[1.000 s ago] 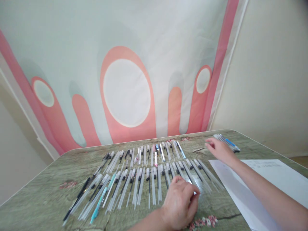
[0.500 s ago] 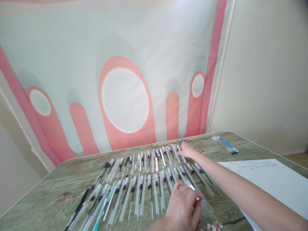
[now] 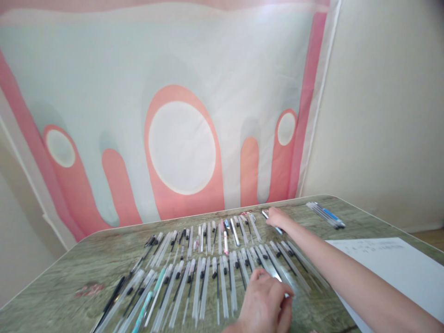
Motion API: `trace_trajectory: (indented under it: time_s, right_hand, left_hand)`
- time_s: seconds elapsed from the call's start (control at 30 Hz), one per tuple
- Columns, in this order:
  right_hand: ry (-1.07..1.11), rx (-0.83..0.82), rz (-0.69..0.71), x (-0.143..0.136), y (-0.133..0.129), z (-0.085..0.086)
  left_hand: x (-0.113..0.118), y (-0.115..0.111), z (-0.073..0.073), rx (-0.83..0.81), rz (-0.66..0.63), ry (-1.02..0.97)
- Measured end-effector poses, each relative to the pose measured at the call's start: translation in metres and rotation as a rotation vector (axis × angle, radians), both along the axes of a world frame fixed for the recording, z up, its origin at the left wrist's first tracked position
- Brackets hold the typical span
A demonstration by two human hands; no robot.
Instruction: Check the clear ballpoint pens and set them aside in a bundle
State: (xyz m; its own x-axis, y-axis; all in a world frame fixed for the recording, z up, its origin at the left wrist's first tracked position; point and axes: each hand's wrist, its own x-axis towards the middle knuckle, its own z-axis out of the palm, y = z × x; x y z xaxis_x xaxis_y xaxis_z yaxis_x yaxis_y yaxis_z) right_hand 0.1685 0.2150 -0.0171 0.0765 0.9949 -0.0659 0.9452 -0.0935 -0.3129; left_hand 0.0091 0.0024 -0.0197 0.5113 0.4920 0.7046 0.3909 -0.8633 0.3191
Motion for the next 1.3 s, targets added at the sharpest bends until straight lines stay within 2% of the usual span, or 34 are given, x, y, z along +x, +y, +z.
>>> trace_trajectory:
  time_s: [0.2, 0.33, 0.4, 0.47, 0.57, 0.6, 0.67, 0.77, 0.87, 1.1, 1.2, 1.3]
  right_hand:
    - [0.080, 0.040, -0.007, 0.017, -0.006, 0.005]
    - [0.226, 0.068, 0.034, 0.027, -0.020, 0.012]
    - [0.322, 0.080, 0.071, 0.028, -0.029, 0.019]
    - [0.418, 0.082, 0.124, 0.025, -0.042, 0.028]
    - [0.588, 0.049, 0.256, 0.014, -0.067, 0.043]
    - [0.716, 0.022, 0.327, 0.009, -0.077, 0.048]
    - [0.920, -0.012, 0.413, -0.001, -0.095, 0.055]
    - [1.047, -0.022, 0.428, -0.011, -0.115, 0.063]
    - [1.072, -0.034, 0.429, -0.016, -0.124, 0.064]
    - [1.073, -0.073, 0.456, -0.019, -0.125, 0.054]
    - [1.046, -0.091, 0.468, -0.013, -0.125, 0.056]
    - [0.967, -0.104, 0.501, -0.003, -0.124, 0.059]
  left_hand:
    - [0.000, -0.001, 0.001, -0.003, 0.010, -0.020]
    - [-0.003, -0.005, 0.006, -0.110, 0.006, -0.019]
    - [-0.004, -0.004, 0.013, -0.254, 0.013, -0.091]
    - [-0.005, 0.003, 0.024, -0.474, 0.042, -0.237]
    - [-0.005, 0.025, 0.045, -0.875, 0.135, -0.548]
    - [-0.005, 0.034, 0.051, -0.989, 0.131, -0.615]
    - [-0.004, 0.051, 0.062, -1.091, 0.145, -0.768]
    - [-0.003, 0.065, 0.067, -1.089, 0.152, -0.911]
    - [-0.003, 0.068, 0.062, -1.094, 0.128, -0.948]
    - [-0.008, 0.072, 0.048, -1.071, 0.148, -0.922]
    - [-0.017, 0.078, 0.051, -1.016, 0.117, -0.980]
    - [-0.032, 0.086, 0.058, -0.932, 0.125, -1.121]
